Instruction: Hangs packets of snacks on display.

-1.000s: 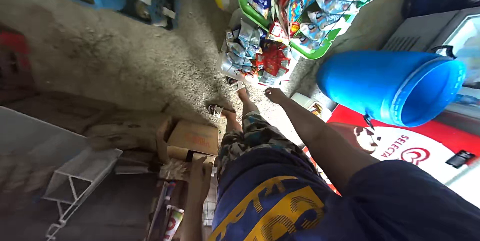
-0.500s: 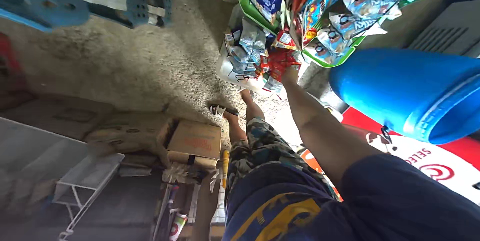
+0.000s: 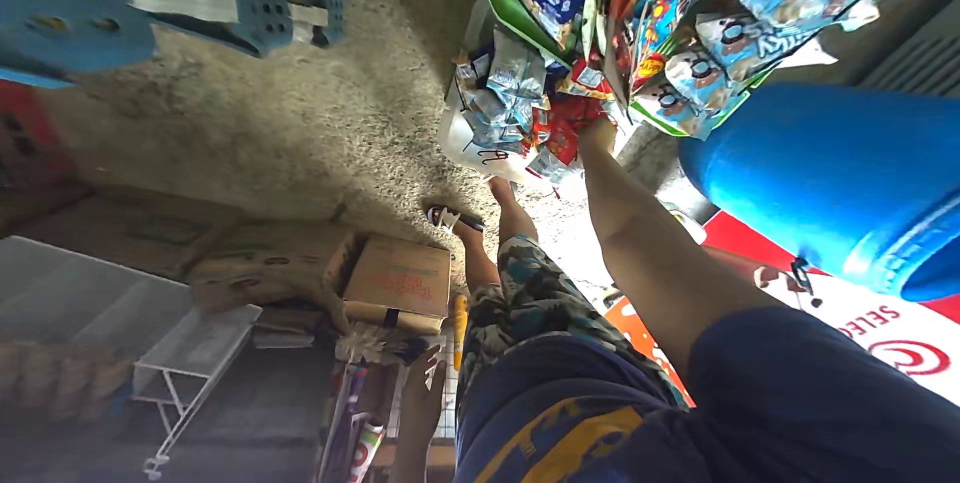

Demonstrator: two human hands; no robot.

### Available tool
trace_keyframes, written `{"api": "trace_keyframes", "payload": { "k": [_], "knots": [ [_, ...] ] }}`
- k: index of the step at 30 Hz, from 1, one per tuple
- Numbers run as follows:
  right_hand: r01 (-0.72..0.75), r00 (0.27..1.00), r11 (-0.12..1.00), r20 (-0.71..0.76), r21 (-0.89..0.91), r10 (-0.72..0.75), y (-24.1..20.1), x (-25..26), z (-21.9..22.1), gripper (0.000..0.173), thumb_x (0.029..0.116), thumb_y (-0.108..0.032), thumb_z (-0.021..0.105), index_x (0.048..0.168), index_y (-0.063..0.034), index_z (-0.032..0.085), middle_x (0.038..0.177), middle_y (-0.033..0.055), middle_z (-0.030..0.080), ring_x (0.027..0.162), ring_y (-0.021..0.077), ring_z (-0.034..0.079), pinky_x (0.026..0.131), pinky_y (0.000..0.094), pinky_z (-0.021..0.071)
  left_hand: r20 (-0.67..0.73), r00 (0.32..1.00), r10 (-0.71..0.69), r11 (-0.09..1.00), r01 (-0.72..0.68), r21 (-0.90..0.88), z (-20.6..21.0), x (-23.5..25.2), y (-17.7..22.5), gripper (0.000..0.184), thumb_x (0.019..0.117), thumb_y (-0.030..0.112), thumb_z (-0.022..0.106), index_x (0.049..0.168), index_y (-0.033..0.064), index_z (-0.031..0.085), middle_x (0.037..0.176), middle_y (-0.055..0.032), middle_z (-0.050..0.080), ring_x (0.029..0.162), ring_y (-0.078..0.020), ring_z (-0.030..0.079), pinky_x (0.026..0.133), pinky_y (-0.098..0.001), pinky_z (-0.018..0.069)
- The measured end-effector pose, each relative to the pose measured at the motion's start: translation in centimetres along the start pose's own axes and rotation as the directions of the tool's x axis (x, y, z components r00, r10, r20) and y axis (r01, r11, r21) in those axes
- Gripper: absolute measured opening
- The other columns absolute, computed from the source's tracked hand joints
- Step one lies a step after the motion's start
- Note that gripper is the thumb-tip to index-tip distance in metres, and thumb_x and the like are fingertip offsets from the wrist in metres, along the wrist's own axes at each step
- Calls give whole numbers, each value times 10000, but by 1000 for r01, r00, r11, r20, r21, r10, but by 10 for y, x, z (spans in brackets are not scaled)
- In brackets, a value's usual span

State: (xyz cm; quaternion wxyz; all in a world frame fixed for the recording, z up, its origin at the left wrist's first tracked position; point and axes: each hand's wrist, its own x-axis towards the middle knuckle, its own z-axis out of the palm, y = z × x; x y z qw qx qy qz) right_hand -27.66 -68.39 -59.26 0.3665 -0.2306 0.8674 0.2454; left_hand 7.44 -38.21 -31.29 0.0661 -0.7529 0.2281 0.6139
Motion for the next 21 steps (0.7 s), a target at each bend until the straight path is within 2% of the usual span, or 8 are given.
{"api": "trace_keyframes", "payload": {
  "k": [3, 7, 11, 14, 16, 18, 21],
  "knots": [
    [130, 992, 991, 12, -36, -129, 15, 6, 1, 394, 1004, -283, 607, 1225, 36, 672, 1311, 288, 629, 1253, 457, 588, 991, 643, 475, 7, 1000, -2, 1000, 2, -3, -2, 0, 2, 392, 1037, 148, 532, 1364, -61, 585, 1359, -258, 614, 1241, -349, 624, 1056, -459, 501],
    [209, 978, 978, 20, 28, -209, 42, -7, -6, 356, 982, -261, 626, 1149, 43, 706, 1221, 296, 668, 1199, 475, 612, 1000, 664, 453, 29, 999, -20, 1000, 21, -15, -6, 2, 5, 384, 1049, 122, 522, 1385, -59, 567, 1379, -265, 594, 1249, -341, 617, 1074, -457, 489],
    [230, 973, 967, -1, 112, -231, 71, -24, -8, 368, 987, -267, 640, 1206, 23, 697, 1214, 272, 684, 1190, 461, 622, 1027, 654, 438, 30, 999, -12, 999, 13, -36, -7, 0, 4, 387, 1060, 133, 513, 1395, -57, 557, 1367, -267, 601, 1233, -337, 627, 1063, -451, 497],
    [212, 977, 965, -36, 157, -208, 84, -30, -6, 366, 983, -274, 654, 1185, 27, 705, 1191, 266, 695, 1172, 452, 631, 1022, 643, 441, 24, 1000, -4, 999, 5, -42, -8, -2, 4, 389, 1058, 135, 513, 1391, -60, 558, 1356, -268, 609, 1226, -335, 629, 1058, -449, 497],
    [196, 980, 965, -42, 173, -192, 85, -32, -7, 360, 997, -273, 631, 1190, 22, 705, 1207, 265, 688, 1190, 449, 621, 1030, 640, 434, 22, 1000, -4, 998, 5, -56, -8, -3, -1, 389, 1059, 136, 510, 1391, -61, 558, 1363, -268, 604, 1234, -332, 626, 1059, -445, 498],
    [184, 983, 964, -51, 190, -177, 80, -31, -7, 358, 1022, -235, 569, 1250, 19, 677, 1254, 275, 667, 1221, 450, 607, 1041, 637, 433, 24, 1000, -16, 998, 18, -67, -7, -4, -4, 385, 1061, 128, 513, 1396, -56, 556, 1379, -263, 597, 1242, -326, 625, 1060, -441, 499],
    [228, 970, 945, -133, 234, -202, 62, -35, -5, 360, 1013, -170, 548, 1305, 20, 638, 1294, 257, 652, 1240, 412, 607, 1057, 591, 449, 18, 999, -27, 995, 29, -99, -2, -4, -14, 377, 1054, 106, 517, 1385, -69, 557, 1364, -263, 604, 1223, -316, 635, 1051, -432, 509]
  ]
}}
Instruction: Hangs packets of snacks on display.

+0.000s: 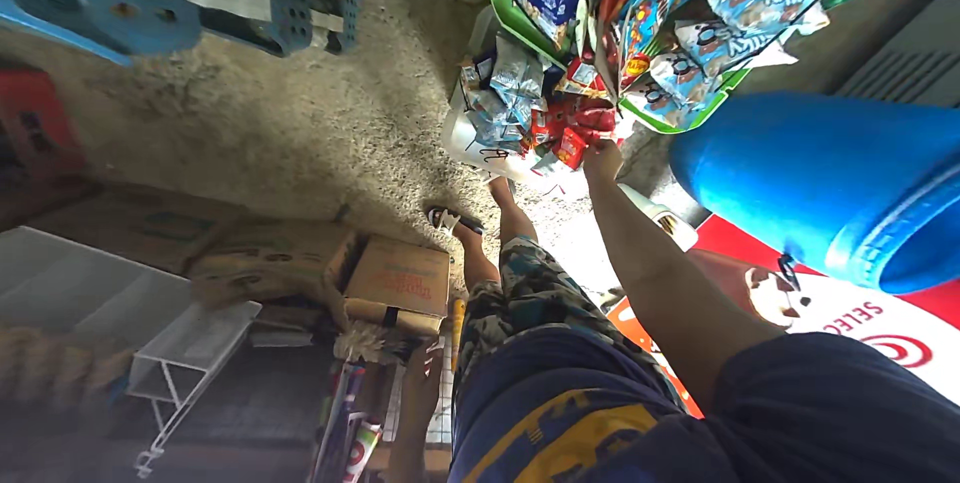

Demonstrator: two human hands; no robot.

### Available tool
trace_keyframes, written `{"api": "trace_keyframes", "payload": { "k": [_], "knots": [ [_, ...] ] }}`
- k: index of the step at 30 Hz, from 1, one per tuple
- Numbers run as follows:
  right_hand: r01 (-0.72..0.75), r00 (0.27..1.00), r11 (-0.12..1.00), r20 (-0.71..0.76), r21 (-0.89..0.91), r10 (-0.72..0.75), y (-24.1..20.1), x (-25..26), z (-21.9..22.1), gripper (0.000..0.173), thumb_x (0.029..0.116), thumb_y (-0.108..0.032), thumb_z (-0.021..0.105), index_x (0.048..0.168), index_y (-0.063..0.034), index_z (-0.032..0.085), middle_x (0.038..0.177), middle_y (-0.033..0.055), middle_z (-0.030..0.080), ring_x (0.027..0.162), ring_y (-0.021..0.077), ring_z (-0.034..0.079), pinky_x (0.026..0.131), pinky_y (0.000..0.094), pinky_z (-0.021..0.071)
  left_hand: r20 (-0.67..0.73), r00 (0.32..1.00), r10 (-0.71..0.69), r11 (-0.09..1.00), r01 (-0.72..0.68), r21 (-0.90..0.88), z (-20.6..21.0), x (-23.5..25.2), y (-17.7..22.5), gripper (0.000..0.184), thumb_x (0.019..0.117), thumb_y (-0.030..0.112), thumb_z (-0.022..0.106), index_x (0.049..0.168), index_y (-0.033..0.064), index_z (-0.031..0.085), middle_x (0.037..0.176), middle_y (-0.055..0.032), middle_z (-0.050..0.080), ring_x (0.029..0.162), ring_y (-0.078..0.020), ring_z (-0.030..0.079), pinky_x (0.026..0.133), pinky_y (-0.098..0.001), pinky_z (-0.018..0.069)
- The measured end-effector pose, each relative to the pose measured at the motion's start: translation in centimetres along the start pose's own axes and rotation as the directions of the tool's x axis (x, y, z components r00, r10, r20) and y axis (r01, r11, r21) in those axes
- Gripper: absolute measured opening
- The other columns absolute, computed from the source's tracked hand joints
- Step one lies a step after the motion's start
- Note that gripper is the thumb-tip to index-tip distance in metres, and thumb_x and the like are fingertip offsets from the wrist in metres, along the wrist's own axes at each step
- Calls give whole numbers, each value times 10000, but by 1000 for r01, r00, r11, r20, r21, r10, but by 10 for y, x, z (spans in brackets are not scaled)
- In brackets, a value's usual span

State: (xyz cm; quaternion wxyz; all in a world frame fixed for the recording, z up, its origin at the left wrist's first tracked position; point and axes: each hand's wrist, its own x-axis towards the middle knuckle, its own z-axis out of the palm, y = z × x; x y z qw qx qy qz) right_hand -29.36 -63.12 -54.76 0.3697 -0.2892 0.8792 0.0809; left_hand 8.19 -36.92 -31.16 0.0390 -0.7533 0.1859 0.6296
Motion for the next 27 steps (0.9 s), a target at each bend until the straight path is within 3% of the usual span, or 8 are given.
{"api": "trace_keyframes", "payload": {
  "k": [3, 7, 9, 12, 15, 20, 23, 27],
  "knots": [
    [151, 988, 986, 22, 68, -153, -19, -3, 20, 332, 1014, -155, 541, 1255, 47, 648, 1253, 269, 658, 1199, 406, 623, 1038, 569, 468, 4, 1000, 12, 999, -12, -33, 8, 1, -14, 384, 1052, 125, 510, 1377, -72, 562, 1367, -256, 605, 1232, -308, 629, 1059, -425, 500],
    [250, 942, 961, 199, 117, -269, -60, -17, 57, 329, 1049, -197, 538, 1267, 15, 663, 1243, 232, 683, 1189, 370, 643, 1049, 548, 476, 13, 1000, -28, 999, 28, -45, 14, -1, -19, 386, 1063, 141, 512, 1389, -60, 558, 1397, -243, 594, 1265, -315, 611, 1085, -443, 482],
    [375, 904, 927, 225, -4, -364, -82, -28, 69, 334, 1060, -188, 485, 1285, -24, 669, 1324, 205, 646, 1240, 372, 613, 1049, 573, 471, 3, 999, -39, 998, 39, -47, 16, -4, -18, 389, 1062, 137, 516, 1394, -63, 555, 1400, -245, 594, 1264, -322, 613, 1087, -445, 481],
    [586, 809, 750, 280, -307, -518, -113, -40, 79, 339, 1013, -83, 511, 1311, -70, 671, 1428, 170, 578, 1201, 413, 628, 905, 633, 531, -19, 997, -76, 995, 74, -59, 18, -6, -18, 387, 1062, 134, 519, 1393, -62, 553, 1393, -247, 594, 1257, -316, 616, 1083, -438, 485],
    [645, 764, 587, 386, -489, -517, -132, -38, 76, 440, 946, 44, 568, 1384, 9, 572, 1496, 245, 475, 1255, 503, 550, 902, 681, 498, -25, 994, -108, 990, 106, -96, 24, -9, -23, 382, 1063, 130, 517, 1395, -56, 554, 1397, -241, 595, 1259, -319, 614, 1087, -444, 479],
    [776, 604, 246, 573, -580, -554, -135, -16, 67, 443, 939, 111, 560, 1380, 76, 541, 1442, 300, 499, 1255, 547, 518, 930, 694, 458, -5, 995, -100, 985, 98, -140, 40, -9, -38, 380, 1059, 127, 517, 1390, -55, 556, 1388, -245, 597, 1251, -315, 619, 1082, -439, 484],
    [792, 571, 171, 611, -586, -549, -143, -8, 63, 376, 956, 100, 540, 1330, 80, 574, 1381, 310, 546, 1226, 538, 550, 936, 679, 467, -11, 992, -124, 979, 121, -161, 46, -9, -39, 386, 1059, 136, 528, 1398, -45, 554, 1384, -248, 599, 1249, -311, 621, 1081, -436, 484],
    [830, 528, 134, 685, -541, -503, -148, -5, 58, 381, 997, 66, 508, 1369, -5, 549, 1228, 324, 632, 1088, 561, 626, 819, 698, 495, -18, 989, -146, 975, 141, -173, 48, -13, -39, 384, 1064, 123, 513, 1408, -43, 545, 1399, -243, 593, 1269, -314, 610, 1093, -436, 474]
  ]
}}
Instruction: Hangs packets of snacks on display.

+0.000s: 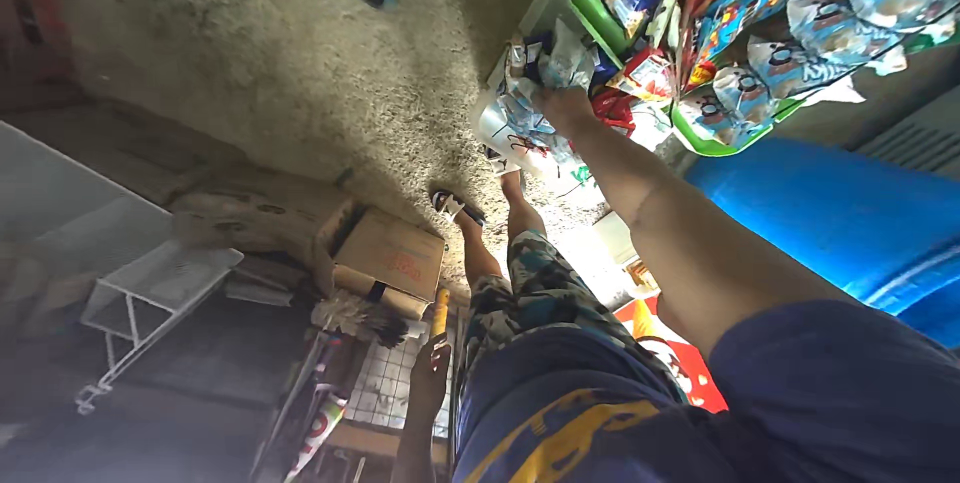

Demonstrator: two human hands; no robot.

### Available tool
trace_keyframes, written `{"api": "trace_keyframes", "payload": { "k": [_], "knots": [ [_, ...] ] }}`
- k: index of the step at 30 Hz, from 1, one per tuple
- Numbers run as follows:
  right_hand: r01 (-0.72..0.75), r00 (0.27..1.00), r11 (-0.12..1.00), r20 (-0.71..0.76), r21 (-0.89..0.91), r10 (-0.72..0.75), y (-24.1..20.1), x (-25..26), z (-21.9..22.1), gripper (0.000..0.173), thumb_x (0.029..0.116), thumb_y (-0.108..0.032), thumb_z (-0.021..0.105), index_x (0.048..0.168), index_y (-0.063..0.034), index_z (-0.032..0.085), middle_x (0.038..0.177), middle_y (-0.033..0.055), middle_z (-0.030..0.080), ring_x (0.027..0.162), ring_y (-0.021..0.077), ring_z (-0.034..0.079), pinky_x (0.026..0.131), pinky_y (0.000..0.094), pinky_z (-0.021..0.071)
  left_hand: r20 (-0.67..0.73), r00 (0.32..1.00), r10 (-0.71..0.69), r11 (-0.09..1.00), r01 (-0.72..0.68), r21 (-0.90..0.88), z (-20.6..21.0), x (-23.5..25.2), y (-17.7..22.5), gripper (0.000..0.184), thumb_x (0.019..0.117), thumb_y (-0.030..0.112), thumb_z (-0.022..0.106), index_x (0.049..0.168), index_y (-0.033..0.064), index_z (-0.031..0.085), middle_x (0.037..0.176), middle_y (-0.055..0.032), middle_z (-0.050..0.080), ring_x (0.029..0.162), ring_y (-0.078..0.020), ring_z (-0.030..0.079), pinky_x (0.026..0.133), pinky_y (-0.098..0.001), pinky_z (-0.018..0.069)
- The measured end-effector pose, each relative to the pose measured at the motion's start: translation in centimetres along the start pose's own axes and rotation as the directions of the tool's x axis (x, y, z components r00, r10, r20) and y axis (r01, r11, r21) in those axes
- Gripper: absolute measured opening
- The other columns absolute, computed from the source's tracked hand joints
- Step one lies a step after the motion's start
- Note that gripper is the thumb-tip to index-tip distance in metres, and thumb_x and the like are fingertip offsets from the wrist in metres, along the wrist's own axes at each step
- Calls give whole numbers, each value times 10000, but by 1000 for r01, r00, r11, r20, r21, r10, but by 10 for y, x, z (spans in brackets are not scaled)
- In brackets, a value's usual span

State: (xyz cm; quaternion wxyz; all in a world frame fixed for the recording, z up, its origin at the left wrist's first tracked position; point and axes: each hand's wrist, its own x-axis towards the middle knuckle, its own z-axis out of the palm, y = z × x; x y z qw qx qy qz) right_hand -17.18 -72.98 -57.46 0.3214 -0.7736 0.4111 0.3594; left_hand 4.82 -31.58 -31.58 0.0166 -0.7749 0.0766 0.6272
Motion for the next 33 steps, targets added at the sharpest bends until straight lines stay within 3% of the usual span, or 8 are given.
{"api": "trace_keyframes", "payload": {
  "k": [6, 10, 15, 17, 21, 24, 28, 33],
  "knots": [
    [-25, 999, 994, 27, 105, 23, -3, -6, -4, 459, 929, 68, 613, 1377, -27, 569, 1292, 313, 606, 1123, 557, 613, 833, 725, 498, -14, 1000, 2, 1000, -3, -17, 9, -6, 1, 380, 1064, 120, 511, 1402, -49, 547, 1397, -242, 596, 1281, -306, 603, 1098, -428, 472],
    [34, 999, 983, 4, 179, -35, -17, -34, -19, 390, 977, -51, 618, 1365, -39, 588, 1294, 296, 616, 1142, 535, 617, 859, 720, 501, -23, 999, 40, 999, -41, -11, 11, -14, 8, 386, 1063, 138, 521, 1400, -49, 551, 1392, -247, 595, 1278, -309, 603, 1101, -432, 471],
    [205, 978, 928, -39, 310, -203, -49, -92, -36, 260, 941, -63, 662, 1190, 10, 652, 1200, 265, 656, 1131, 478, 634, 899, 690, 501, -62, 986, 156, 987, -158, -35, 6, -23, 36, 385, 1065, 142, 508, 1399, -41, 557, 1428, -256, 559, 1290, -321, 589, 1097, -441, 474],
    [272, 962, 897, -69, 348, -265, -70, -122, -40, 212, 934, -49, 668, 1131, 29, 657, 1164, 257, 661, 1103, 458, 643, 904, 660, 509, -89, 971, 222, 969, -230, -91, 3, -25, 47, 370, 1060, 131, 510, 1382, -41, 570, 1399, -244, 582, 1231, -298, 622, 1057, -433, 501],
    [398, 917, 823, -139, 406, -375, -120, -189, -52, 142, 927, -24, 655, 1055, 36, 668, 1084, 225, 682, 1036, 409, 671, 879, 613, 529, -208, 936, 285, 851, -347, -395, 4, -28, 64, 366, 1026, 48, 541, 1360, -102, 532, 1310, -216, 632, 1040, -196, 702, 926, -344, 583],
    [509, 859, 761, -179, 401, -480, -152, -231, -58, 127, 956, -39, 622, 1055, 17, 678, 1071, 199, 689, 1004, 368, 686, 867, 572, 553, -363, 895, 260, 721, -430, -544, 7, -42, 66, 409, 1008, 70, 558, 1378, -98, 517, 1278, -182, 653, 1004, -168, 703, 889, -323, 587],
    [657, 751, 668, -228, 349, -620, -185, -270, -63, 91, 944, -15, 634, 1015, 13, 683, 1005, 182, 689, 915, 348, 697, 776, 544, 569, -523, 823, 221, 636, -528, -563, 10, -65, 50, 356, 970, 67, 592, 1281, -103, 557, 1075, -81, 698, 872, -79, 683, 803, -248, 582],
    [767, 636, 593, -169, 246, -753, -224, -298, -76, 66, 951, -2, 627, 984, 21, 679, 982, 180, 692, 897, 346, 700, 769, 543, 568, -607, 777, 167, 602, -568, -561, 4, -97, 27, 267, 939, 47, 663, 1167, -82, 612, 971, -34, 716, 869, -42, 684, 818, -228, 578]
  ]
}}
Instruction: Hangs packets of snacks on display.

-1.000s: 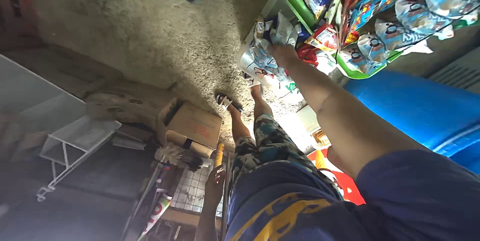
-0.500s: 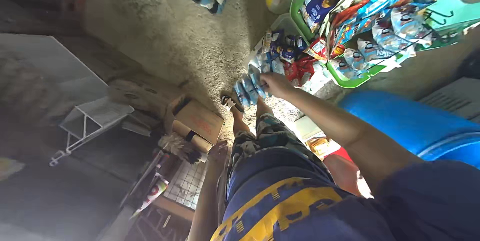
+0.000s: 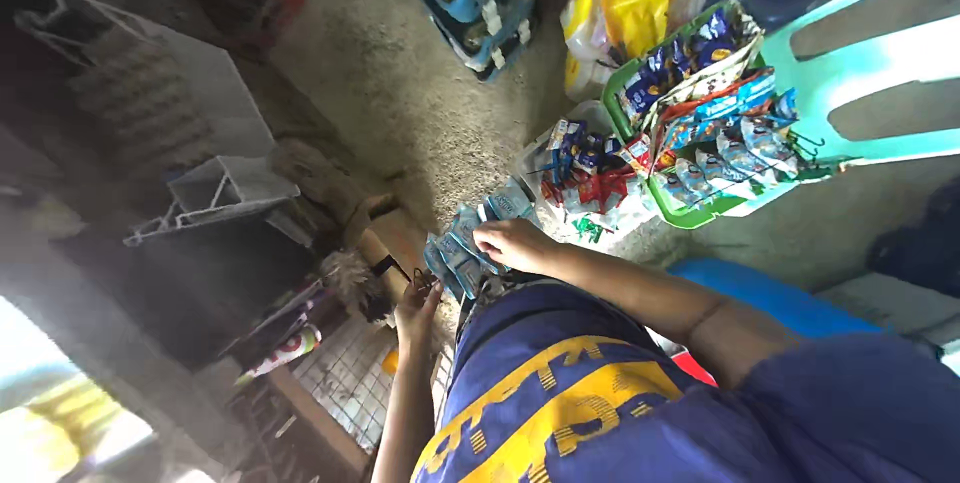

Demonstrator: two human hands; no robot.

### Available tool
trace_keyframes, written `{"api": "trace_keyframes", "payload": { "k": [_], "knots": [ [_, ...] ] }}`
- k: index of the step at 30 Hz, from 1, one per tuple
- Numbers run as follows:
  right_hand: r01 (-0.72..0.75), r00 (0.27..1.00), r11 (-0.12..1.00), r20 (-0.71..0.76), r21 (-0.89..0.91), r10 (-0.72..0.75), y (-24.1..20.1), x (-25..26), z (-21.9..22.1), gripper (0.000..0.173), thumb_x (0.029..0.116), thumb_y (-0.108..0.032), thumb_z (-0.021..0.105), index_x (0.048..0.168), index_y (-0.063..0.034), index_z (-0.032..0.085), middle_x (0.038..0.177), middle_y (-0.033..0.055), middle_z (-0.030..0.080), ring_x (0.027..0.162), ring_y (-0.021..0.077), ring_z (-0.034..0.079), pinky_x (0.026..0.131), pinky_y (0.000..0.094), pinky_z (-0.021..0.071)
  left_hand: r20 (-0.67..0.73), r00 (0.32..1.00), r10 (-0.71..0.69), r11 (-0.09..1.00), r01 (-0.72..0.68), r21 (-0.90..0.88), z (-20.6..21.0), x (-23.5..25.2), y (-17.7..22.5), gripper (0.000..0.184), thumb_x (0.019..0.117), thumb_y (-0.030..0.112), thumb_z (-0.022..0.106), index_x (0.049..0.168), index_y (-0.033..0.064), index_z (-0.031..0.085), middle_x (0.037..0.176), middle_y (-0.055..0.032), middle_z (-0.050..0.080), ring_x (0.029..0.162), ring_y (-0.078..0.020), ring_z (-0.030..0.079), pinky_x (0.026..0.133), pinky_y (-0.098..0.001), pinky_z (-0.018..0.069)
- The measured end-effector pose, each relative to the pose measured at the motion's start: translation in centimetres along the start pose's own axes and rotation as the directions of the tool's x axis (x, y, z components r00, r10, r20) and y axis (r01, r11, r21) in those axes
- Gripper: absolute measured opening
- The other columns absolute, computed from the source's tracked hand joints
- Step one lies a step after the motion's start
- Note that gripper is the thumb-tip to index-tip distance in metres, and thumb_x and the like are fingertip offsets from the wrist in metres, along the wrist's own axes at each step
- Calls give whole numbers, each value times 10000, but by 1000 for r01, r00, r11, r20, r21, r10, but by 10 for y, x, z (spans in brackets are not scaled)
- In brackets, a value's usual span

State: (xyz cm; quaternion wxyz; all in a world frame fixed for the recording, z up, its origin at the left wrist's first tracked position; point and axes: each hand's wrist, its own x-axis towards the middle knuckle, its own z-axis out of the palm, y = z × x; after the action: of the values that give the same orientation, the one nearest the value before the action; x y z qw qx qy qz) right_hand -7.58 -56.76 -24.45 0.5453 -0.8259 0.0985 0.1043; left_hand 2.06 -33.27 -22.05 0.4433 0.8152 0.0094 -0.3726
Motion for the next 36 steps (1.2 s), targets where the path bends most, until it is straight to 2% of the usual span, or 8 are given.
{"api": "trace_keyframes", "payload": {
  "k": [5, 8, 10, 17, 21, 25, 29, 36],
  "knots": [
    [98, 995, 987, 45, -129, -93, -46, 10, 11, 60, 940, 10, 625, 971, 24, 674, 958, 189, 697, 884, 363, 705, 756, 553, 568, -41, 999, 1, 997, -4, -82, -33, -26, 3, 276, 913, -26, 692, 1174, -78, 615, 996, -74, 719, 899, -89, 693, 830, -274, 589],
    [37, 999, 941, 23, -336, -31, -82, 15, 25, 62, 963, -44, 622, 971, -19, 678, 902, 184, 702, 810, 389, 708, 657, 586, 554, -43, 998, 52, 981, -59, -187, -62, -42, -9, 369, 887, -33, 713, 1245, -49, 623, 1087, -88, 725, 948, -131, 712, 856, -323, 609],
    [63, 997, 884, -19, -462, -81, -102, 16, 41, 56, 965, -73, 636, 949, -45, 682, 846, 171, 703, 758, 392, 709, 601, 582, 538, -84, 991, 100, 980, -113, -166, -80, -56, -17, 340, 875, -34, 735, 1202, -50, 643, 1155, -112, 710, 982, -150, 708, 873, -342, 607],
    [462, 850, 654, 87, -598, -520, -161, 28, 86, 14, 930, -46, 702, 924, -34, 705, 843, 150, 694, 898, 385, 664, 819, 564, 490, -306, 881, 361, 910, -405, -92, -143, -109, -57, 345, 817, -18, 798, 1152, -14, 713, 1166, -107, 694, 1027, -148, 694, 933, -335, 594],
    [662, 728, 568, 241, -489, -642, -202, 44, 94, 81, 916, -73, 715, 989, -55, 743, 916, 133, 720, 979, 372, 673, 914, 570, 493, -439, 797, 415, 875, -482, -49, -172, -141, -62, 337, 844, 16, 788, 1170, -16, 709, 1176, -104, 696, 1021, -155, 705, 927, -348, 605],
    [773, 630, 594, 169, -222, -758, -246, 62, 71, 195, 967, -179, 668, 1070, -39, 758, 1018, 117, 744, 1015, 285, 683, 946, 453, 524, -534, 727, 431, 812, -571, -123, -189, -163, -62, 285, 859, 2, 758, 1140, 3, 706, 1200, -58, 693, 1025, -138, 704, 919, -344, 610],
    [807, 589, 590, 127, -35, -798, -268, 87, 41, 232, 958, -155, 646, 1109, 3, 725, 1122, 125, 722, 1095, 196, 670, 995, 356, 539, -648, 653, 392, 751, -634, -184, -192, -173, -56, 261, 866, 26, 762, 1123, 57, 723, 1177, -27, 712, 1007, -137, 705, 892, -337, 614],
    [781, 559, 598, 225, 179, -798, -267, 116, 42, 158, 965, -166, 688, 1042, -39, 742, 1059, 37, 727, 1000, 97, 697, 914, 298, 605, -715, 547, 434, 686, -716, -131, -190, -164, -49, 306, 879, 118, 784, 1167, 35, 722, 1148, -51, 733, 972, -148, 718, 863, -334, 620]
  ]
}}
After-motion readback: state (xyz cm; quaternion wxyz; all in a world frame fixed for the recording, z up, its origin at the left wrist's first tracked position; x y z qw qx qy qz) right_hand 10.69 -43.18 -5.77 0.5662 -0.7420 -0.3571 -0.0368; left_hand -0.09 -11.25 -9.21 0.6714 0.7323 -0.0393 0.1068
